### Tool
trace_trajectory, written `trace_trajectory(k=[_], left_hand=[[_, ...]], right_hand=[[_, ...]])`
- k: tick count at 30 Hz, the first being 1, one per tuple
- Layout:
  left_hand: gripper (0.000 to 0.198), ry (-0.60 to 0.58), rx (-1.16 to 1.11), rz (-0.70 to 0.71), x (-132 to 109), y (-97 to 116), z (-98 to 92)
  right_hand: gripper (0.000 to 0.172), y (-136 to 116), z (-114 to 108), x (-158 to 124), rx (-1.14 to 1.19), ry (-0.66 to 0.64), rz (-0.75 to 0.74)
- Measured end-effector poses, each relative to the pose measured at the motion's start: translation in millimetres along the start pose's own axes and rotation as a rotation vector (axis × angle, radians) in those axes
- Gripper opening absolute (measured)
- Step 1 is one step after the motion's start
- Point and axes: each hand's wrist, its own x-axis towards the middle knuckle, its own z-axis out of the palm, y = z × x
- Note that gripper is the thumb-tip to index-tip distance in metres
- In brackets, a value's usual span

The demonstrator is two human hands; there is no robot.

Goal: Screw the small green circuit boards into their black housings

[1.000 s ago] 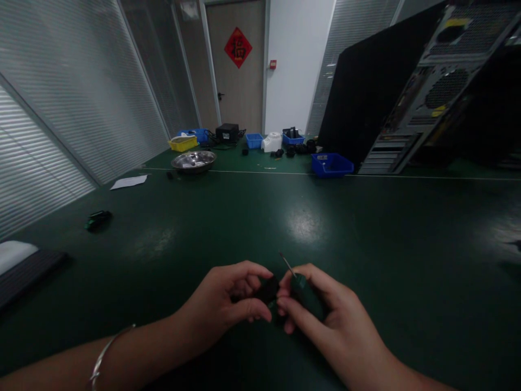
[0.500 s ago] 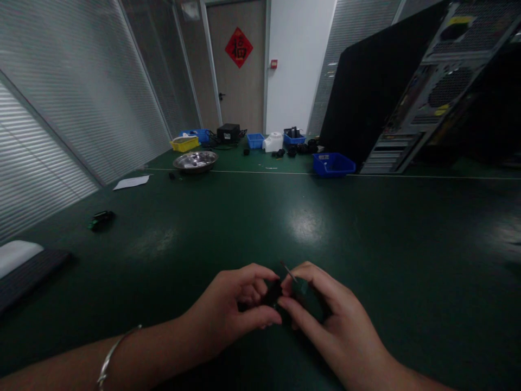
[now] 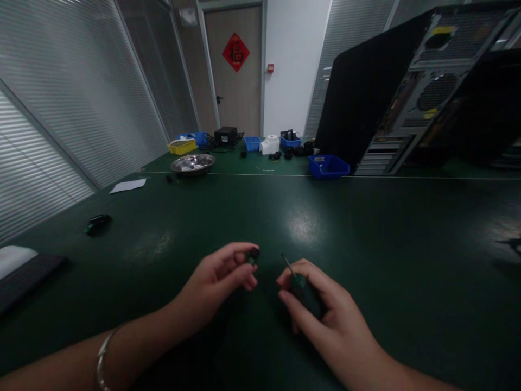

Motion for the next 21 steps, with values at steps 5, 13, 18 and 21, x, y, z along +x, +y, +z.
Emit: trace_trajectory(k=[5, 13, 18, 21], left_hand=[[0.019, 0.811, -0.249, 0.217, 44.6, 8.7, -77.2], [0.031, 1.039, -0.319, 0.197, 43.1, 8.8, -149.2], [0.030, 1.037, -0.335, 0.185, 43.5, 4.2, -153.4], [0.030, 1.069, -0.346, 0.191, 49.0, 1.1, -160.0]], right_hand=[[0.009, 0.7, -3.2, 2.0, -0.001, -0.028, 0.021], [0.010, -0.8, -4.9, 2.4, 0.024, -0.048, 0.021], [0.010, -1.4, -5.1, 3.2, 0.031, -0.044, 0.039], [0.009, -1.3, -5.4, 3.5, 0.022, -0.047, 0.047]])
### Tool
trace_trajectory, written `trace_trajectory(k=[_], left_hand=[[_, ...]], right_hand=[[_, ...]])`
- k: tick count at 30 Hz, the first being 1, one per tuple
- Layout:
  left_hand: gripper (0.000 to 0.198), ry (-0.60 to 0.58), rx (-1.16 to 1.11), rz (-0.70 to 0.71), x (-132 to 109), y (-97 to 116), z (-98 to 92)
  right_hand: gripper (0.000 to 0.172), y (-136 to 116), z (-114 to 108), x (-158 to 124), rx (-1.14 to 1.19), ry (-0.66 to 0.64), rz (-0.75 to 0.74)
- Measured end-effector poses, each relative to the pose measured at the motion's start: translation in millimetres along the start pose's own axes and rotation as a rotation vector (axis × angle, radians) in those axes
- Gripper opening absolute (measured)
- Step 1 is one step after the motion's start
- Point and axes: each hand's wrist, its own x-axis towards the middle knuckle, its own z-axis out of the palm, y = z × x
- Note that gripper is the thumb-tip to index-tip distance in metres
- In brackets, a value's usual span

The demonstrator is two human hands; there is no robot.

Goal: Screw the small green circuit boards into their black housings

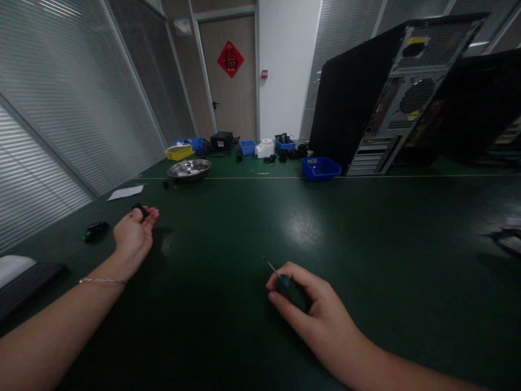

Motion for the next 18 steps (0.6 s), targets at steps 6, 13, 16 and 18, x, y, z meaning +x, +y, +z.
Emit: trace_trajectory(k=[6, 13, 16, 18], left_hand=[[0.024, 0.018, -0.010, 0.016, 4.0, -3.5, 4.9], [0.030, -0.252, 0.051, -0.022, -41.2, -8.5, 27.2], [0.025, -0.510, 0.149, -0.104, -85.3, -9.6, 34.8], [0.028, -0.673, 0.228, -0.165, -114.0, -8.9, 35.4]], right_hand=[[0.009, 1.3, -0.3, -0.6, 0.019, -0.009, 0.008], [0.009, 0.8, 0.8, -0.8, 0.032, -0.026, 0.022], [0.009, 0.0, 1.0, -0.4, 0.067, -0.024, 0.053], [0.015, -0.9, 1.0, -1.1, 0.124, -0.020, 0.081]])
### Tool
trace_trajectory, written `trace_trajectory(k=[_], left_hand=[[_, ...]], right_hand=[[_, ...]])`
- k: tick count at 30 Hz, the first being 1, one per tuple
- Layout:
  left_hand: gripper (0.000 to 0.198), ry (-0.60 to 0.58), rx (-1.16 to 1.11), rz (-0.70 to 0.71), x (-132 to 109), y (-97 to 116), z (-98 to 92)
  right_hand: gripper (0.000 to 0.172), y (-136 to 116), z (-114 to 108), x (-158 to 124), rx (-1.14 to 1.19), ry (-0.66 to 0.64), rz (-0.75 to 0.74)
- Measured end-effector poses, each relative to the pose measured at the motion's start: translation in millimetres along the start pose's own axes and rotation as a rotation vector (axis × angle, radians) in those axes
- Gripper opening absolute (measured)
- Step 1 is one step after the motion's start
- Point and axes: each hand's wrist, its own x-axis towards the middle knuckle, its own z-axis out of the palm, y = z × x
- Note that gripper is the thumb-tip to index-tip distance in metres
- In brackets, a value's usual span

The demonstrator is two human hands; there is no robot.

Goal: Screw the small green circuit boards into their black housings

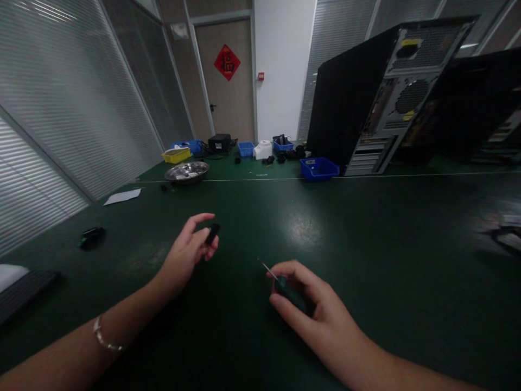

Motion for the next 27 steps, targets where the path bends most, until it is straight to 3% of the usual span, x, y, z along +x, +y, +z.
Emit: trace_trajectory(k=[4, 7, 14, 20, 27], left_hand=[[0.022, -0.413, 0.266, -0.029, -33.1, 1.2, 16.2], [0.023, -0.530, 0.349, 0.031, -44.0, 4.4, 15.8], [0.032, -0.483, 0.372, 0.098, -42.2, -0.5, 15.6], [0.026, -0.572, 0.261, 0.033, -41.0, -6.5, 14.1], [0.020, -0.551, 0.284, 0.026, -40.7, -4.8, 16.7]], right_hand=[[0.026, 0.2, -0.6, -2.5, 0.054, 0.017, -0.005], [0.028, 3.9, -0.9, -3.1, 0.016, 0.008, -0.063], [0.036, 13.6, -0.2, -3.5, -0.197, -0.037, -0.214], [0.037, 11.4, 0.5, 0.3, -0.199, -0.073, -0.170], [0.036, 9.0, -0.5, 0.8, -0.167, -0.109, -0.146]])
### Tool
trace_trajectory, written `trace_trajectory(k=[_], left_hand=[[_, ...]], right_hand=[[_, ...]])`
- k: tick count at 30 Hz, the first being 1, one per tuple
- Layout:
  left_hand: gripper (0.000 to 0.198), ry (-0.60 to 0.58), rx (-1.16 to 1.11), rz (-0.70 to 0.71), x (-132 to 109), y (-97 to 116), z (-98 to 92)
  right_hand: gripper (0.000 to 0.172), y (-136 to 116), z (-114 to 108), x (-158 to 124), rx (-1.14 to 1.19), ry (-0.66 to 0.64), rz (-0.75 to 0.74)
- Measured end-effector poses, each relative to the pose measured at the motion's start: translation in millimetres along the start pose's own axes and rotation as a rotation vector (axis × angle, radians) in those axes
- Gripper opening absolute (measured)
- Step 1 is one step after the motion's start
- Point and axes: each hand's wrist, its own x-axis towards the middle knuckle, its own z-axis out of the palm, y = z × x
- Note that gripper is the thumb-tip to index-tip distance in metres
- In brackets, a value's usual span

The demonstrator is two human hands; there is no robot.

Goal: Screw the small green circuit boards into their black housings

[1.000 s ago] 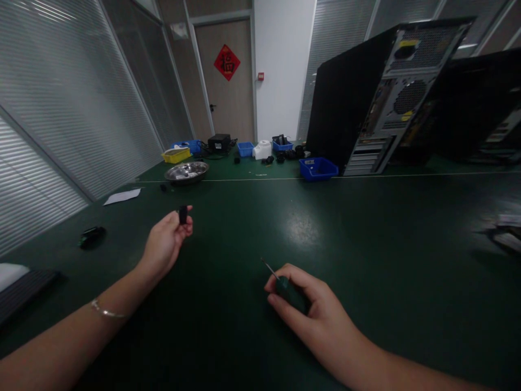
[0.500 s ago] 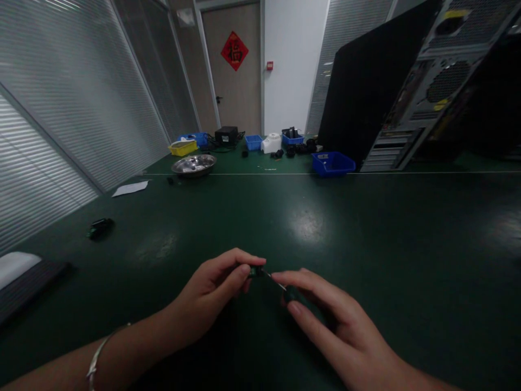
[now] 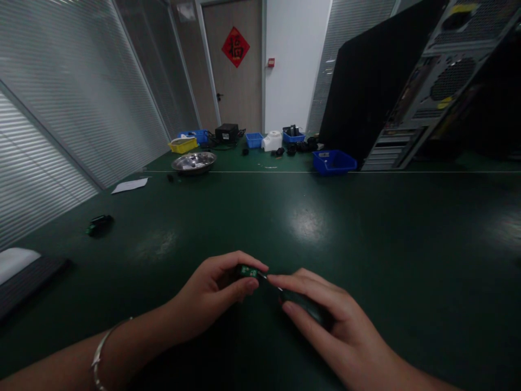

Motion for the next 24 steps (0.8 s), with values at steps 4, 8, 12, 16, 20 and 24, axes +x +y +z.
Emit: trace_trajectory(k=[4, 8, 12, 16, 20, 24], left_hand=[[0.019, -0.009, -0.039, -0.005, 0.4, 1.7, 1.8], [0.023, -0.032, -0.166, -0.046, -0.7, 2.1, 3.9], [0.026, -0.033, -0.233, -0.070, -1.3, 3.1, 5.9], [0.027, -0.029, -0.271, -0.080, -0.8, 3.3, 6.7], [0.027, -0.037, -0.302, -0.073, -1.4, 1.7, 6.6], [0.025, -0.058, -0.329, -0.065, -1.9, 0.3, 5.5]], right_hand=[[0.037, 0.8, 0.4, 1.1, 0.016, -0.012, -0.005], [0.038, 2.5, 2.0, 1.5, -0.006, 0.015, -0.017], [0.038, 1.5, 2.1, 0.3, 0.015, -0.013, -0.016], [0.037, 0.5, 1.9, -0.2, 0.020, -0.009, -0.011], [0.036, 1.7, 3.0, -0.5, 0.023, -0.004, -0.017], [0.035, 1.7, 2.8, -1.7, 0.033, -0.004, -0.015]])
